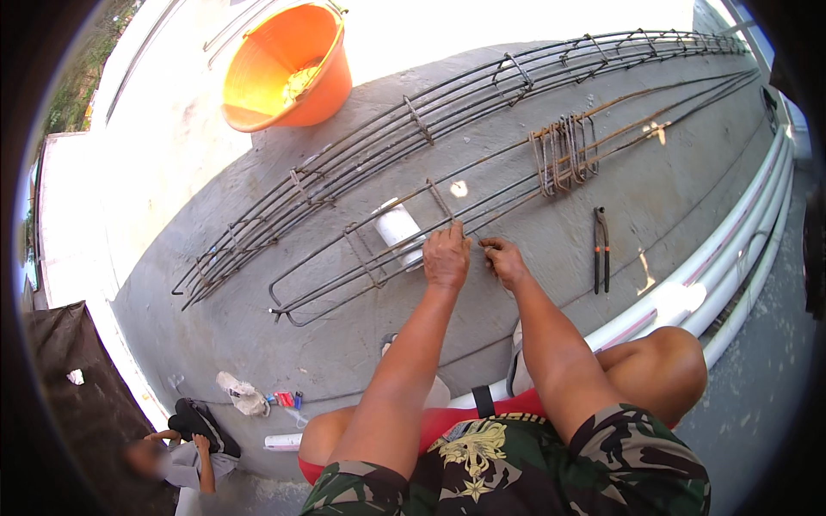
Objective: The person sits on a concrete floor and ties a rebar cage using wire ties and pliers. They repeatedly wrap wire around the intersections of the rebar and twist it tight to secure the structure.
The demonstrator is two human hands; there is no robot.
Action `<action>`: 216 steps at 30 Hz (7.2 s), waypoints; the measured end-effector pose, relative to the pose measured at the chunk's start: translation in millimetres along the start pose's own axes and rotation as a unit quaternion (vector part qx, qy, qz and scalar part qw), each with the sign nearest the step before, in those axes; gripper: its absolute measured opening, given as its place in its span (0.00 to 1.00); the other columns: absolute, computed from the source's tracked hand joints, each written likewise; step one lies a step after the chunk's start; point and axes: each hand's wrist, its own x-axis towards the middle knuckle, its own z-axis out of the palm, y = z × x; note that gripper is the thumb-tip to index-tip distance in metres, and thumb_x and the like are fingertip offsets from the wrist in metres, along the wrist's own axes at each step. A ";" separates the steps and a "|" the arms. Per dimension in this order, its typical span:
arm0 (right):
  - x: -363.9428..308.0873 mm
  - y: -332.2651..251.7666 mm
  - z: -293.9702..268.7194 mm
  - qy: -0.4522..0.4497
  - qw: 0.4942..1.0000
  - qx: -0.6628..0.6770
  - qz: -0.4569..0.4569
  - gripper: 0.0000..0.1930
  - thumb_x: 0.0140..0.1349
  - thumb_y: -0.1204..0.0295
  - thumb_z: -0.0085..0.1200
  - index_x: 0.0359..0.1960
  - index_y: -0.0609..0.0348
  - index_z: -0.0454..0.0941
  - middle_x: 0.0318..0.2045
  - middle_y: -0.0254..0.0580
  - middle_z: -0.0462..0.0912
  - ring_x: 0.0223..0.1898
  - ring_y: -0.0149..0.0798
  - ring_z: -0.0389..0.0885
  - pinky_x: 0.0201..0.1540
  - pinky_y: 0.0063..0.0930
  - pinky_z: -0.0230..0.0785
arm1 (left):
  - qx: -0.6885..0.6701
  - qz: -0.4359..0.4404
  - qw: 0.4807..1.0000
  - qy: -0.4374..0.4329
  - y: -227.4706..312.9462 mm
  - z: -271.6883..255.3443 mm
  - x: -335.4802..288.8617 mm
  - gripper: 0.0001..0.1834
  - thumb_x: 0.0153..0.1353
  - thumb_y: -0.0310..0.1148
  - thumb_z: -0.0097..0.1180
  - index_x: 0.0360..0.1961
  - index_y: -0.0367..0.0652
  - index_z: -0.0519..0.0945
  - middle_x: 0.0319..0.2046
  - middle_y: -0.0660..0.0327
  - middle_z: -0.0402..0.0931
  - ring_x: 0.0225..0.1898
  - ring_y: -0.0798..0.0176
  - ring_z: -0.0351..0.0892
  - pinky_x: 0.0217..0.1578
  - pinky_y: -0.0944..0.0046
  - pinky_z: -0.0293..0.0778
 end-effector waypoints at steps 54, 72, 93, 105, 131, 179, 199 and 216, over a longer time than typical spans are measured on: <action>-16.0 -10.5 64.4 0.172 0.907 -0.229 -0.311 0.09 0.66 0.70 0.53 0.39 0.62 0.80 0.31 0.52 0.79 0.35 0.56 0.78 0.38 0.43 0.70 | -0.362 -0.182 0.903 -0.145 -18.4 -46.1 37.9 0.13 0.60 0.35 0.58 0.38 0.35 0.83 0.29 0.52 0.83 0.32 0.60 0.81 0.37 0.62 0.74; -5.4 -17.3 40.9 0.109 0.882 -0.308 -0.338 0.08 0.65 0.69 0.55 0.34 0.61 0.82 0.31 0.55 0.82 0.33 0.57 0.81 0.36 0.42 0.72 | -0.083 0.026 0.996 0.014 -19.8 -22.3 -24.0 0.04 0.52 0.26 0.58 0.30 0.44 0.82 0.40 0.57 0.78 0.43 0.50 0.76 0.44 0.52 0.71; -22.3 -36.2 39.6 0.087 0.872 -0.352 -0.330 0.11 0.63 0.66 0.56 0.32 0.61 0.82 0.29 0.56 0.82 0.33 0.58 0.81 0.35 0.45 0.72 | 0.025 -0.011 0.999 -0.021 -19.8 1.7 -10.3 0.07 0.53 0.34 0.59 0.27 0.41 0.80 0.31 0.52 0.76 0.37 0.48 0.79 0.36 0.50 0.75; -19.6 -31.1 39.5 0.100 0.874 -0.343 -0.330 0.11 0.64 0.64 0.53 0.30 0.59 0.80 0.33 0.55 0.81 0.37 0.62 0.79 0.40 0.52 0.70 | 0.020 -0.246 0.908 -0.338 16.0 -46.6 32.5 0.19 0.64 0.42 0.48 0.47 0.42 0.83 0.49 0.45 0.80 0.55 0.45 0.77 0.58 0.41 0.61; -23.6 -35.7 40.2 0.107 0.854 -0.382 -0.337 0.10 0.63 0.66 0.57 0.29 0.59 0.81 0.29 0.55 0.81 0.34 0.59 0.79 0.36 0.48 0.71 | -0.075 -0.181 0.919 -0.343 -32.9 -39.0 26.1 0.21 0.57 0.39 0.51 0.44 0.36 0.84 0.48 0.41 0.79 0.51 0.42 0.79 0.51 0.52 0.74; -29.5 -36.1 51.2 0.129 0.871 -0.390 -0.269 0.11 0.66 0.65 0.51 0.32 0.58 0.80 0.33 0.57 0.82 0.37 0.62 0.80 0.40 0.53 0.71 | -0.226 -0.270 0.928 -0.126 -4.6 -17.3 20.5 0.10 0.54 0.35 0.62 0.34 0.41 0.86 0.32 0.49 0.84 0.38 0.47 0.84 0.41 0.54 0.77; -9.6 -24.8 59.2 0.200 0.950 -0.192 -0.142 0.18 0.61 0.60 0.57 0.30 0.69 0.81 0.21 0.47 0.82 0.22 0.35 0.79 0.26 0.33 0.70 | -0.177 -0.286 0.903 -0.266 -17.5 -6.6 34.9 0.24 0.61 0.50 0.52 0.36 0.37 0.86 0.40 0.41 0.82 0.45 0.40 0.81 0.47 0.50 0.75; -24.7 -31.1 81.0 0.198 0.975 -0.006 -0.097 0.10 0.60 0.69 0.57 0.35 0.66 0.75 0.24 0.40 0.79 0.22 0.30 0.74 0.23 0.29 0.66 | -0.264 -0.243 0.891 -0.279 -32.6 9.6 32.3 0.15 0.58 0.40 0.60 0.37 0.39 0.86 0.31 0.46 0.83 0.34 0.51 0.83 0.39 0.56 0.75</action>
